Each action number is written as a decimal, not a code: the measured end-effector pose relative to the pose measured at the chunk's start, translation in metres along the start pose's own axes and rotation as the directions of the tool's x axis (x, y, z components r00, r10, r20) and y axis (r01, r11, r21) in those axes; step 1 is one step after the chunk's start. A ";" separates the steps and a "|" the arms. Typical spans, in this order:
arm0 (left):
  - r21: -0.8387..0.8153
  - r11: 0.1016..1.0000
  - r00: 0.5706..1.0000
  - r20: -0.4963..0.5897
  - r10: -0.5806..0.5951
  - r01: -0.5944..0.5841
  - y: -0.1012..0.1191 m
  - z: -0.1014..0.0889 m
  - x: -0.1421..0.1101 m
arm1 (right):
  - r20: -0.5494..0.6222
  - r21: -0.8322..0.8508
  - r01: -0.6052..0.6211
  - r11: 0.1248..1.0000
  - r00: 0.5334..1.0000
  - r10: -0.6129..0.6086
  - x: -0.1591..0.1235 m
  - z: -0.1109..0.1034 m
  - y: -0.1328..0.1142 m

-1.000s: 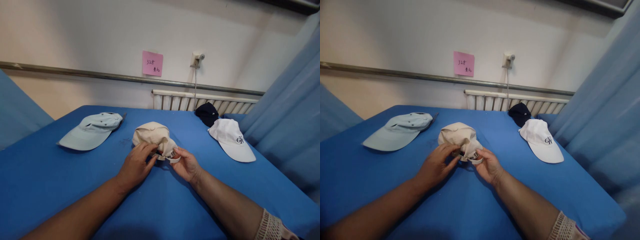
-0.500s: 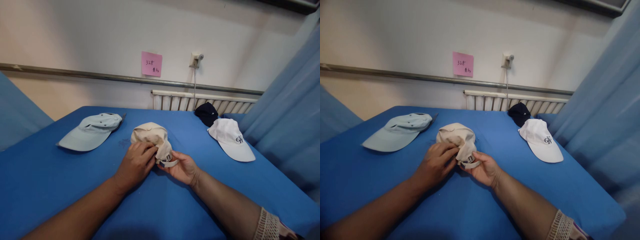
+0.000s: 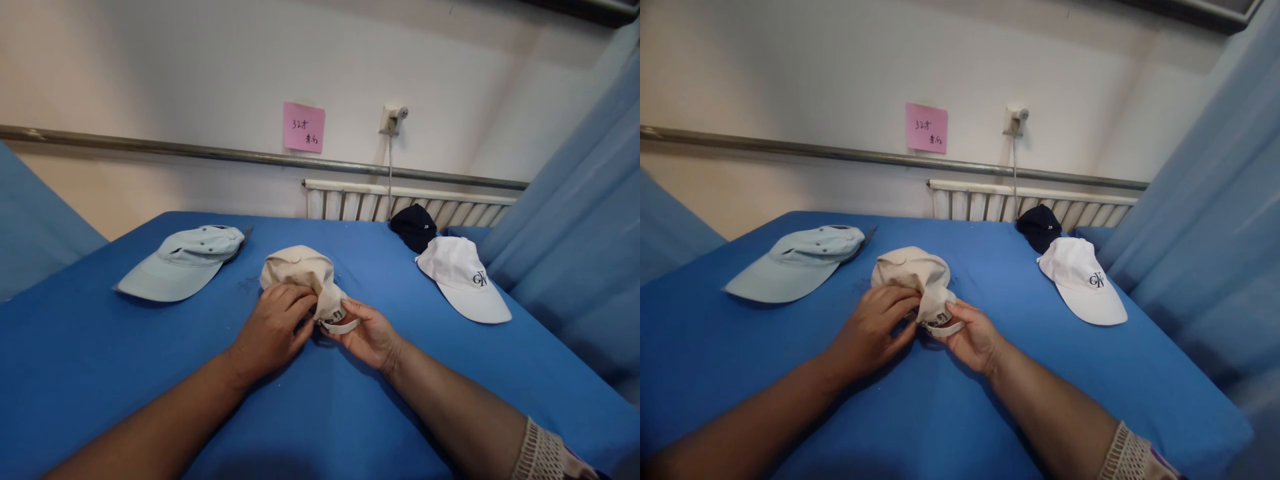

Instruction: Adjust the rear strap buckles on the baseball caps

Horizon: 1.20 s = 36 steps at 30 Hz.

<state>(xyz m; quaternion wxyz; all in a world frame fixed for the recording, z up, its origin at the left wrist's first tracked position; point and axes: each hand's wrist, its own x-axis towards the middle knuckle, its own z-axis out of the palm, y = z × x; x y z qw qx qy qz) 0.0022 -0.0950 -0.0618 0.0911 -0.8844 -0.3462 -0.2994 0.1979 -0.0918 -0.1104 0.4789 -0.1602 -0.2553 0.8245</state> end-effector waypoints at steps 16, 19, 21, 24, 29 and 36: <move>0.085 0.996 0.998 -0.065 0.010 -0.005 -0.007 -0.012 0.002 | -0.046 0.014 0.043 0.999 0.998 -0.042 0.004 -0.004 0.000; 0.088 0.995 0.992 -0.117 -0.040 0.050 -0.015 -0.015 0.002 | -0.105 0.028 0.053 0.998 0.993 -0.050 0.007 -0.007 0.003; 0.047 0.995 0.985 -0.152 -0.083 0.091 -0.014 -0.017 0.000 | -0.120 0.043 0.047 0.998 0.992 -0.041 0.007 -0.007 0.004; -0.122 0.972 0.940 -0.254 -0.228 0.203 0.001 -0.019 -0.006 | -0.127 0.073 0.063 0.995 0.990 -0.054 0.008 -0.005 0.005; -0.674 0.339 0.692 0.358 -0.627 0.657 0.040 -0.002 -0.018 | -0.158 0.112 0.096 0.989 0.984 -0.078 0.009 -0.004 0.001; -0.781 -0.439 0.501 0.623 -0.600 0.445 0.038 0.022 -0.015 | -0.163 0.032 0.107 0.994 0.982 -0.100 0.005 0.008 0.008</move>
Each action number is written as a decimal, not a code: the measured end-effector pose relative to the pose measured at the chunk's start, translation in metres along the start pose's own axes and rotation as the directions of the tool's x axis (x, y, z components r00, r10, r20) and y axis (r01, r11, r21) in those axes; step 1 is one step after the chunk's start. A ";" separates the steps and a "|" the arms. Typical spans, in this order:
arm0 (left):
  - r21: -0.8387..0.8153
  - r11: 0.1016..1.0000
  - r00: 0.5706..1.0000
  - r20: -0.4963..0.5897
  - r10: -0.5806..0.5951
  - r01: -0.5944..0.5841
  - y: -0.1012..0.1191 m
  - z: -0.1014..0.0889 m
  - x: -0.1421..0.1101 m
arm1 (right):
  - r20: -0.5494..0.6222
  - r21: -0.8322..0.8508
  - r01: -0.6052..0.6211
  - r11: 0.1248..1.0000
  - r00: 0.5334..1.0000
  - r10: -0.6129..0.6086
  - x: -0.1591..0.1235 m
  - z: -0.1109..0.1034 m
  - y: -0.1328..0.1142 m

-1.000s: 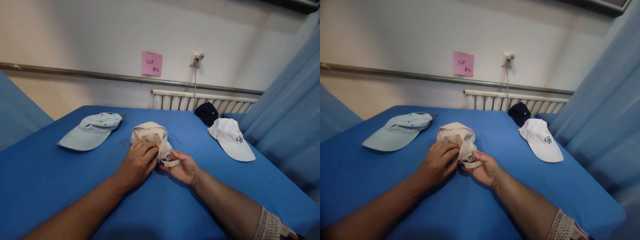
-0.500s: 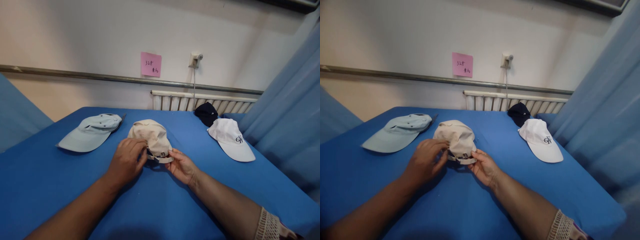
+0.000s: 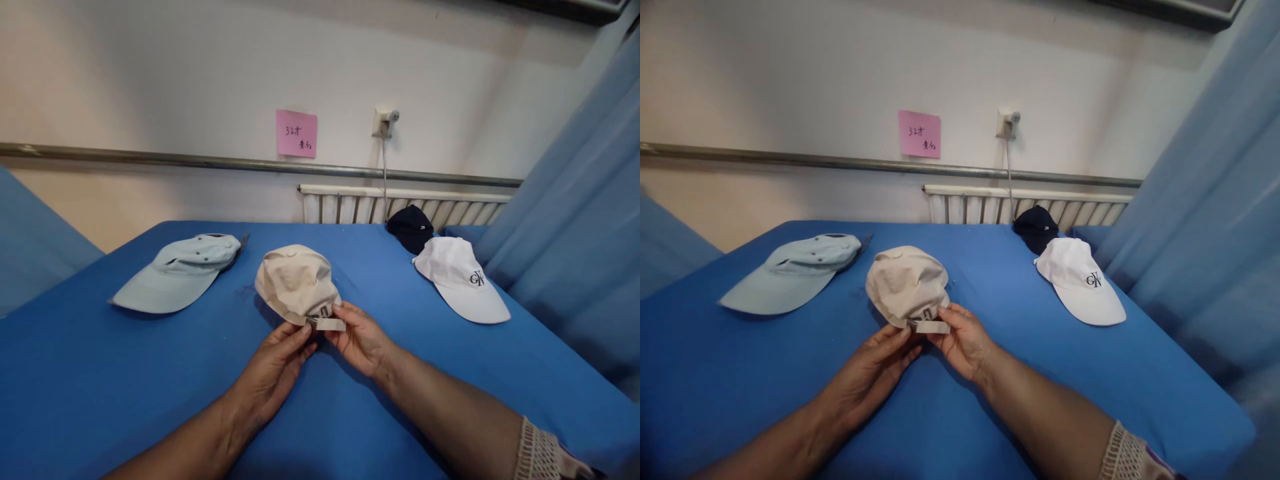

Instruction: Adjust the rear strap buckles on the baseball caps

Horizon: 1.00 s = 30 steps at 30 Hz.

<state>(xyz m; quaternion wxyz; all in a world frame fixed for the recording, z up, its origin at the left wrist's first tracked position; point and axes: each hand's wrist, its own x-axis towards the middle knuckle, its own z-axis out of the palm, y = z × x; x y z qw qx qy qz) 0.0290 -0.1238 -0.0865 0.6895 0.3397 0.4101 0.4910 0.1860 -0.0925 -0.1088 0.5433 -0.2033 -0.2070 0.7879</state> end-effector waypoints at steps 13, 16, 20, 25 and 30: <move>-0.174 0.977 0.987 -0.126 0.098 -0.119 0.026 -0.007 -0.007 | 0.570 -0.760 0.646 0.074 0.716 -0.402 -0.024 0.012 0.002; -0.184 0.976 0.988 -0.114 0.100 -0.119 0.025 -0.009 -0.007 | 0.656 -0.736 0.672 -0.087 0.674 -0.340 -0.019 0.019 0.007; -0.167 0.979 0.991 -0.091 0.099 -0.113 0.024 -0.010 -0.008 | 0.635 -0.753 0.652 -0.090 0.684 -0.357 -0.006 0.019 0.010; -0.151 0.987 0.996 -0.084 0.041 -0.053 0.020 -0.010 -0.005 | 0.611 -0.761 0.647 -0.048 0.690 -0.388 -0.001 0.014 0.010; -0.125 0.991 0.998 -0.012 0.057 -0.058 0.015 -0.011 -0.003 | 0.711 -0.691 0.689 -0.219 0.593 -0.377 -0.005 0.013 0.008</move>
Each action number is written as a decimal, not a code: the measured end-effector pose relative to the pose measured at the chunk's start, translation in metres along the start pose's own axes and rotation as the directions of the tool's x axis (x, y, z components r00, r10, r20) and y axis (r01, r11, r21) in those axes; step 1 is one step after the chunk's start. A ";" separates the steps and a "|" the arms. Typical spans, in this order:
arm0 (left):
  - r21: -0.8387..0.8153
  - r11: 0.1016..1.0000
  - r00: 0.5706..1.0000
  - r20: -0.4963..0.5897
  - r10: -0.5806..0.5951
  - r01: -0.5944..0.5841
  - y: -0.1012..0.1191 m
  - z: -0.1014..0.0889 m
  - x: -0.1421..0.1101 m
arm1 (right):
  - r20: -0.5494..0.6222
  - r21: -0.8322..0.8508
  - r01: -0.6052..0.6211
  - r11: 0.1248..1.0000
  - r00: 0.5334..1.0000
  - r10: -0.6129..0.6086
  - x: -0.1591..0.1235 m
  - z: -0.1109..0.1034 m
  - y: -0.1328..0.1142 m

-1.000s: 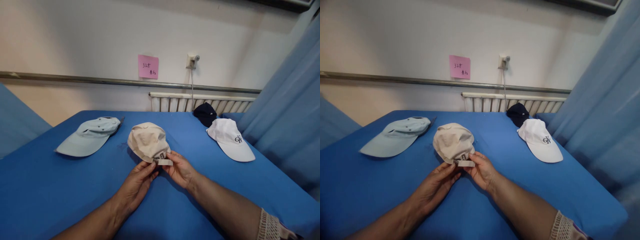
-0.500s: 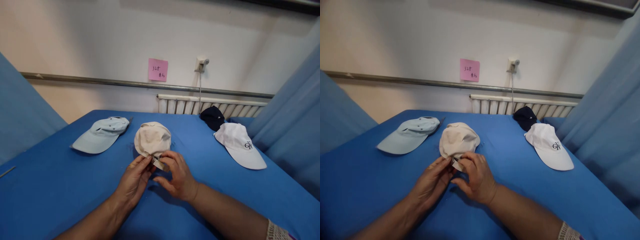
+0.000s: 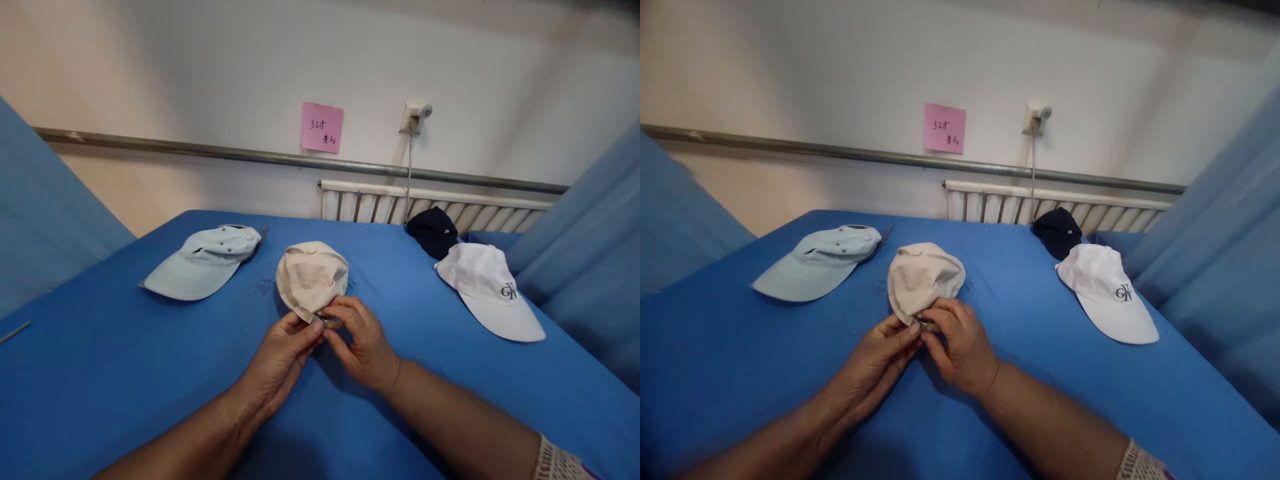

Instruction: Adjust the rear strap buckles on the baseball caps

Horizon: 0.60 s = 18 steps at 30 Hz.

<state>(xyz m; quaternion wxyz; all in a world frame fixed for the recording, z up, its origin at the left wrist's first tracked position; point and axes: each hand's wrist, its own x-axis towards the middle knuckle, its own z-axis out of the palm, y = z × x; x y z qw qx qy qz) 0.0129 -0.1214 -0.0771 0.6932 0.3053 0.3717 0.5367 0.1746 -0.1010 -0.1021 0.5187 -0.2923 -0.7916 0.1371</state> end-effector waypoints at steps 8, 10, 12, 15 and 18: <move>0.010 1.000 1.000 0.013 -0.018 0.018 0.002 0.004 -0.001 | 0.011 -0.193 0.093 0.977 0.996 -0.092 0.001 -0.005 0.000; 0.014 0.999 1.000 0.001 -0.030 0.029 0.001 0.005 -0.001 | 0.010 -0.205 0.095 0.974 0.995 -0.095 0.000 -0.005 0.001; 0.015 0.999 1.000 -0.003 -0.030 0.030 0.000 0.004 0.000 | 0.004 -0.212 0.094 0.973 0.995 -0.095 0.000 -0.005 0.002; 0.020 1.000 1.000 -0.003 -0.011 0.011 -0.001 0.003 0.000 | 0.005 -0.233 0.101 0.967 0.995 -0.103 0.000 -0.005 0.001; 0.019 1.000 1.000 -0.010 0.022 -0.021 -0.001 0.003 0.000 | 0.007 -0.241 0.115 0.964 0.993 -0.116 0.000 -0.005 -0.001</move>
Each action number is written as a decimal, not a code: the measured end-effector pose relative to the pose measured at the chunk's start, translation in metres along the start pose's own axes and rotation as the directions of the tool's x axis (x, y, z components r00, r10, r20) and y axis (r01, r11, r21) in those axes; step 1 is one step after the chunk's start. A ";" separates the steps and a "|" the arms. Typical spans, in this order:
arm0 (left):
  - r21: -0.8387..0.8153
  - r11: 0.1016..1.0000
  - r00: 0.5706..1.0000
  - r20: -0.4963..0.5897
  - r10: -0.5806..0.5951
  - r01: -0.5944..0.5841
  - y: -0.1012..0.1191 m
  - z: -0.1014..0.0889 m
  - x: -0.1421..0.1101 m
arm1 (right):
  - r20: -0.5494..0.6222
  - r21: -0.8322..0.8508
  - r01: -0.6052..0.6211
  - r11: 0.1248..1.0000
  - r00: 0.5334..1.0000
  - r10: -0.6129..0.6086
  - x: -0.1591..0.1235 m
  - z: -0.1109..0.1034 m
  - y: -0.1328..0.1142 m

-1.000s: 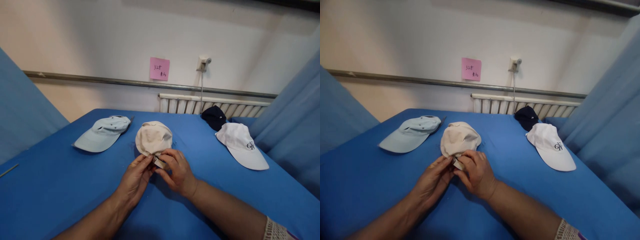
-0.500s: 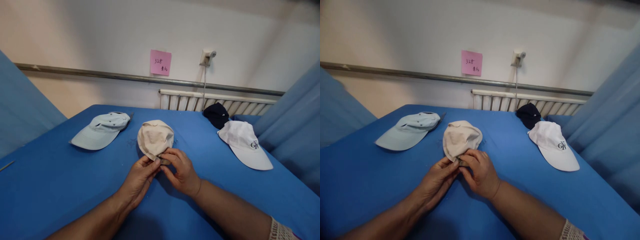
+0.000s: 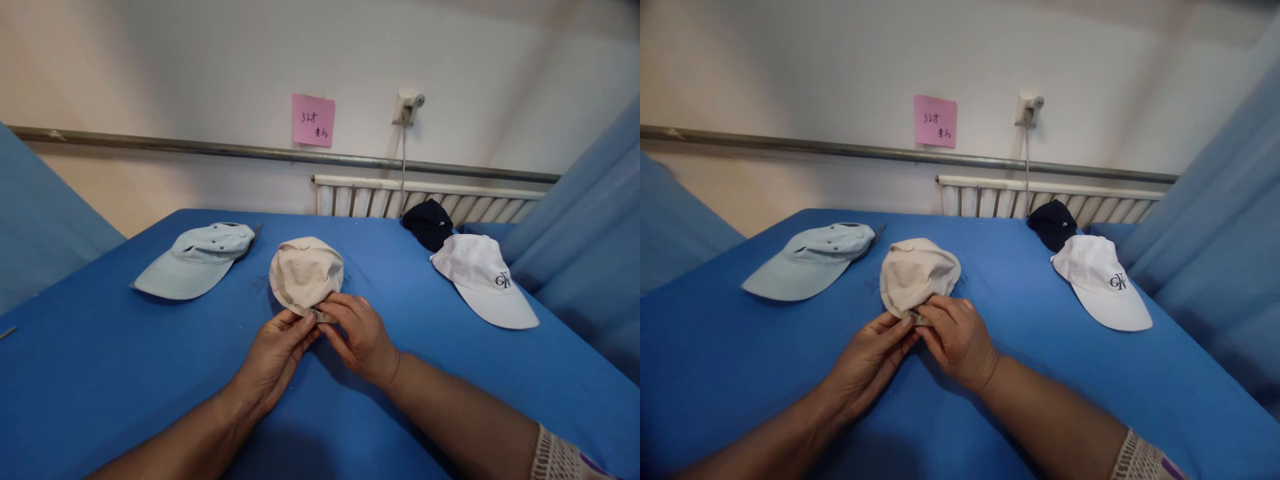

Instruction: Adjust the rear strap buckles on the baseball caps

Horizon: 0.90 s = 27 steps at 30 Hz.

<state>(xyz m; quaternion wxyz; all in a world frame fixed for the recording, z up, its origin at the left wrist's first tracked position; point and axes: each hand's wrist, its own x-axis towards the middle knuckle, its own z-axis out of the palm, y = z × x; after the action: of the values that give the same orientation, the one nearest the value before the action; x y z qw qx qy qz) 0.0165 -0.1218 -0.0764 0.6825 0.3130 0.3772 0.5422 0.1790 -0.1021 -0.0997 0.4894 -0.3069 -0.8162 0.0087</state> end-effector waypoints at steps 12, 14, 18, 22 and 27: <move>0.011 1.000 1.000 0.002 -0.007 0.007 -0.003 0.000 0.000 | -0.011 0.020 0.000 1.000 1.000 0.000 0.001 0.001 0.002; 0.004 1.000 1.000 -0.006 -0.014 0.014 -0.003 0.000 0.000 | -0.006 0.033 -0.026 0.999 1.000 0.026 0.001 0.001 0.002; 0.002 0.999 0.998 -0.047 -0.032 0.032 -0.002 0.000 0.000 | 0.004 0.047 -0.056 0.997 0.998 0.056 0.002 0.001 0.001; 0.000 0.999 0.996 -0.075 -0.039 0.039 -0.002 0.001 0.001 | 0.024 0.034 -0.066 0.997 0.998 0.065 0.003 0.000 0.000; 0.019 0.999 0.993 -0.118 -0.024 0.027 -0.002 0.001 0.001 | 0.059 -0.004 -0.066 0.998 0.996 0.067 0.003 0.001 0.001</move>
<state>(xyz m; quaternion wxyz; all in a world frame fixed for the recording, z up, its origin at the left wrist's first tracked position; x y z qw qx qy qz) 0.0188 -0.1212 -0.0779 0.6628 0.2827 0.4260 0.5471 0.1782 -0.0997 -0.0981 0.4644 -0.3340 -0.8196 0.0332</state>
